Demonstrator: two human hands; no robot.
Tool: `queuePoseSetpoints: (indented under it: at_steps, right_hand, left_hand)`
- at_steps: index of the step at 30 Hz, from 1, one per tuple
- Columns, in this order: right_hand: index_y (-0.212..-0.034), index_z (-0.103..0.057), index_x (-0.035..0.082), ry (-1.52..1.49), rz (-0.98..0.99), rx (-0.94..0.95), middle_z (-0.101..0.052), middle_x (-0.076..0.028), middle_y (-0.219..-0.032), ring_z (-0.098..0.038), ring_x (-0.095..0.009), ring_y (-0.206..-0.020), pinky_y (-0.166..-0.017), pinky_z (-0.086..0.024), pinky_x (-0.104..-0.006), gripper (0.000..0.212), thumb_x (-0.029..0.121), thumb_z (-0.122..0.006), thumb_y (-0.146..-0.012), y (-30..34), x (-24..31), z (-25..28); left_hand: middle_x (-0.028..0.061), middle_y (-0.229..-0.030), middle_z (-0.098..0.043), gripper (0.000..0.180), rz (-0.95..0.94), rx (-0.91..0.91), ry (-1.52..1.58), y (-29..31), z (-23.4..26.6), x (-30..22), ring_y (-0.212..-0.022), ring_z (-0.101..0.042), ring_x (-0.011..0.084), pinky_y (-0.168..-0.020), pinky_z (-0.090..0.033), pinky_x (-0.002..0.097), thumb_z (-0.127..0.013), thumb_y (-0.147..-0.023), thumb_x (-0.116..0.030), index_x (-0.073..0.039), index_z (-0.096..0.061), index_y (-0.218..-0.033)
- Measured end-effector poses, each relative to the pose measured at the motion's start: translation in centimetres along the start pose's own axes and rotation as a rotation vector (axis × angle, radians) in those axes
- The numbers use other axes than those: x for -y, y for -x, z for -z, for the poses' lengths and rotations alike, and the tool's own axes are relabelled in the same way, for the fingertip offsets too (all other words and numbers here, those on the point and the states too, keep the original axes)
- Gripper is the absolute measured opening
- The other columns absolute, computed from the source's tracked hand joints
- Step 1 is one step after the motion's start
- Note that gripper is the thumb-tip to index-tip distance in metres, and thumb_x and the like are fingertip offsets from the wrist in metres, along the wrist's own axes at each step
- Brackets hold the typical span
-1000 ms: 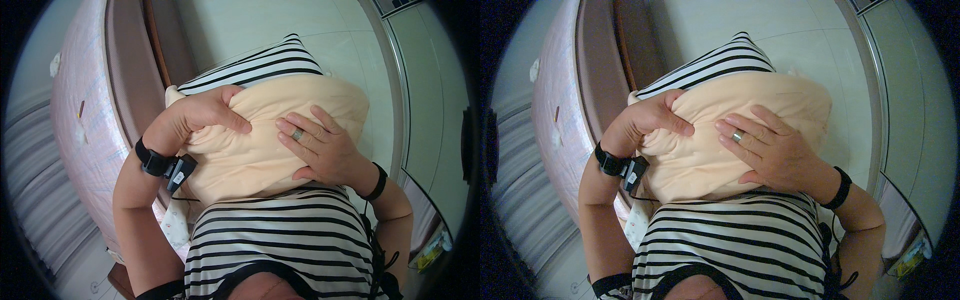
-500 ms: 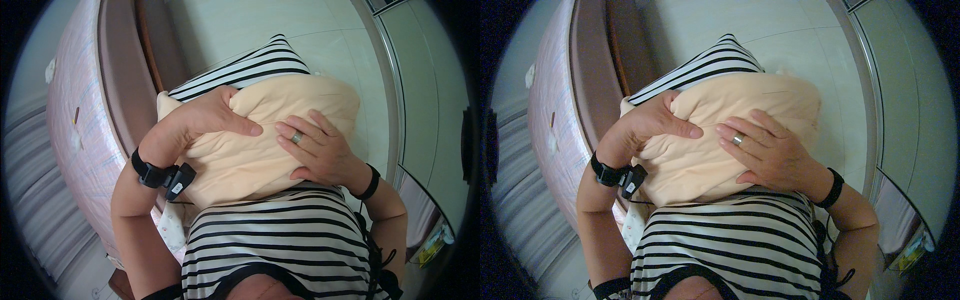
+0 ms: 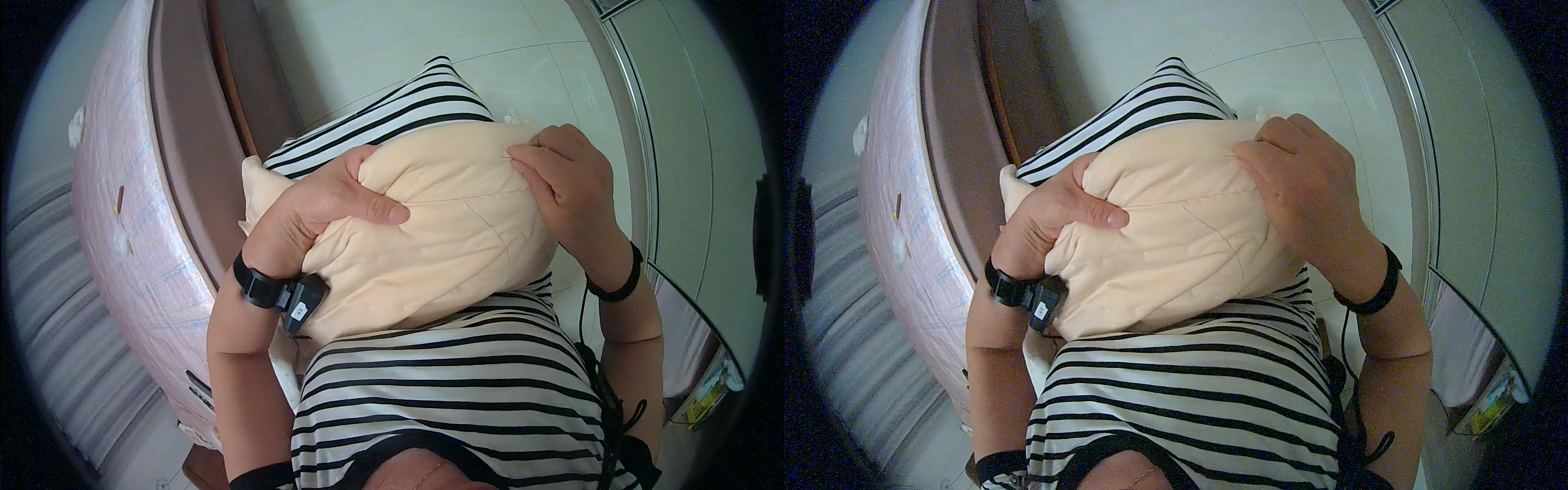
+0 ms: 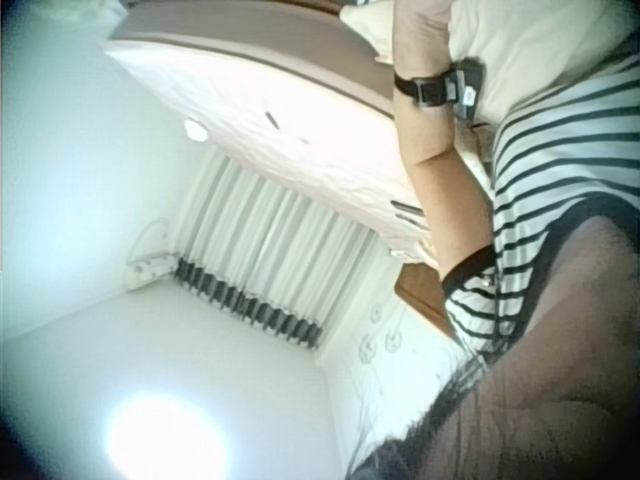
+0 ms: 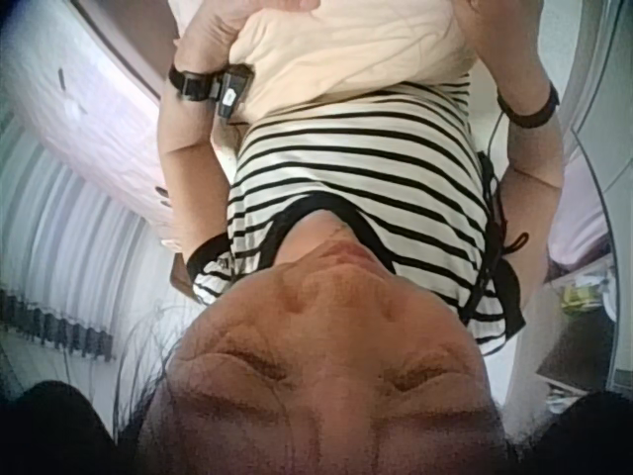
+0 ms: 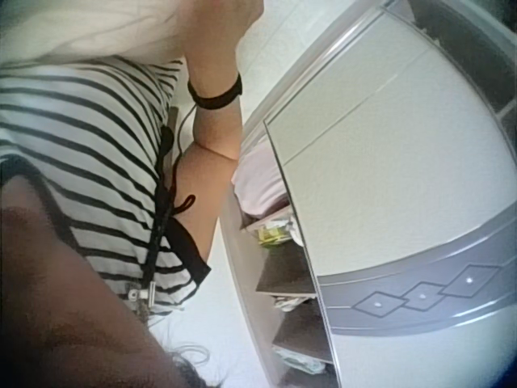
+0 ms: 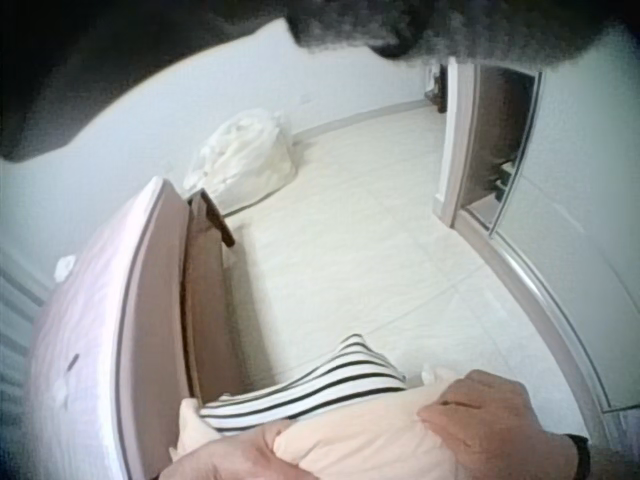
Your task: The person adds stuffing to a cushion through an opening, سپس closes the seam using a needle and thread with both hands.
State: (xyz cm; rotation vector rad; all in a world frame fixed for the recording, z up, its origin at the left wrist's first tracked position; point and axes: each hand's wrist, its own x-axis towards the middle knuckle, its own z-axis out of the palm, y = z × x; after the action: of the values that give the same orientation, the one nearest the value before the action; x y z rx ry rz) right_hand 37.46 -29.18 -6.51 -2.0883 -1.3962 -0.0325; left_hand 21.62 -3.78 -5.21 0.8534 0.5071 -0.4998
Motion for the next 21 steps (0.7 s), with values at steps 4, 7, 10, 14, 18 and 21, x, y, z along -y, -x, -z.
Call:
queuePoseSetpoints:
  at_steps: [4,7,10,14,18,21]
  right_hand:
    - [-0.088,-0.072,0.002,0.044,-0.069,0.002,-0.068,-0.009,-0.084,-0.065,-0.027,-0.076,-0.064,-0.054,-0.0364,0.013,0.0,-0.076,-0.076,0.0,0.1,1.8]
    - [-0.087,-0.073,0.0,-0.174,-0.242,0.016,-0.07,-0.01,-0.081,-0.068,-0.025,-0.073,-0.065,-0.054,-0.0333,0.009,0.0,-0.075,-0.079,0.4,0.9,3.6]
    - [-0.091,-0.074,0.0,-0.431,-0.316,0.101,-0.072,-0.01,-0.081,-0.069,-0.023,-0.072,-0.066,-0.054,-0.0312,0.007,0.001,-0.075,-0.084,0.6,2.6,4.8]
    - [-0.092,-0.075,0.0,-0.579,-0.309,0.183,-0.072,-0.011,-0.079,-0.068,-0.023,-0.069,-0.065,-0.052,-0.031,0.007,0.004,-0.075,-0.087,-0.1,4.1,3.6]
    - [-0.092,-0.075,0.001,-0.561,-0.33,0.244,-0.071,-0.012,-0.078,-0.068,-0.022,-0.067,-0.064,-0.051,-0.0314,0.007,0.006,-0.074,-0.088,-0.4,3.9,2.0]
    - [-0.091,-0.075,0.002,-0.601,-0.355,0.245,-0.07,-0.011,-0.075,-0.067,-0.022,-0.066,-0.062,-0.05,-0.0325,0.007,0.008,-0.074,-0.088,-0.6,4.1,1.5]
  left_hand:
    - [0.0096,-0.124,-0.072,0.062,-0.014,-0.02,0.01,0.3,0.2,0.4,-0.111,-0.068,0.0163,-0.1,-0.054,0.0315,-0.087,-0.077,0.002,0.0,-0.063,-0.134]
    - [0.0087,-0.123,-0.072,0.061,-0.009,-0.017,-0.008,0.3,0.5,0.2,-0.111,-0.068,0.0161,-0.1,-0.054,0.0311,-0.087,-0.076,0.001,0.0,-0.064,-0.133]
    - [0.0083,-0.123,-0.072,0.061,-0.009,0.013,-0.005,0.1,0.6,0.2,-0.111,-0.068,0.0163,-0.1,-0.054,0.0311,-0.088,-0.076,0.001,0.001,-0.064,-0.132]
    - [0.0093,-0.123,-0.071,0.063,-0.024,0.015,0.011,0.0,0.5,0.4,-0.111,-0.068,0.0169,-0.1,-0.054,0.0314,-0.088,-0.076,0.001,0.001,-0.063,-0.133]
    - [0.0106,-0.124,-0.071,0.065,-0.023,-0.006,0.047,0.0,0.7,0.7,-0.111,-0.068,0.0177,-0.101,-0.054,0.0322,-0.088,-0.075,0.001,0.002,-0.062,-0.135]
    - [0.0108,-0.125,-0.071,0.066,-0.041,0.018,0.059,-0.1,1.0,1.0,-0.112,-0.068,0.0182,-0.101,-0.054,0.033,-0.088,-0.075,0.001,0.002,-0.061,-0.135]
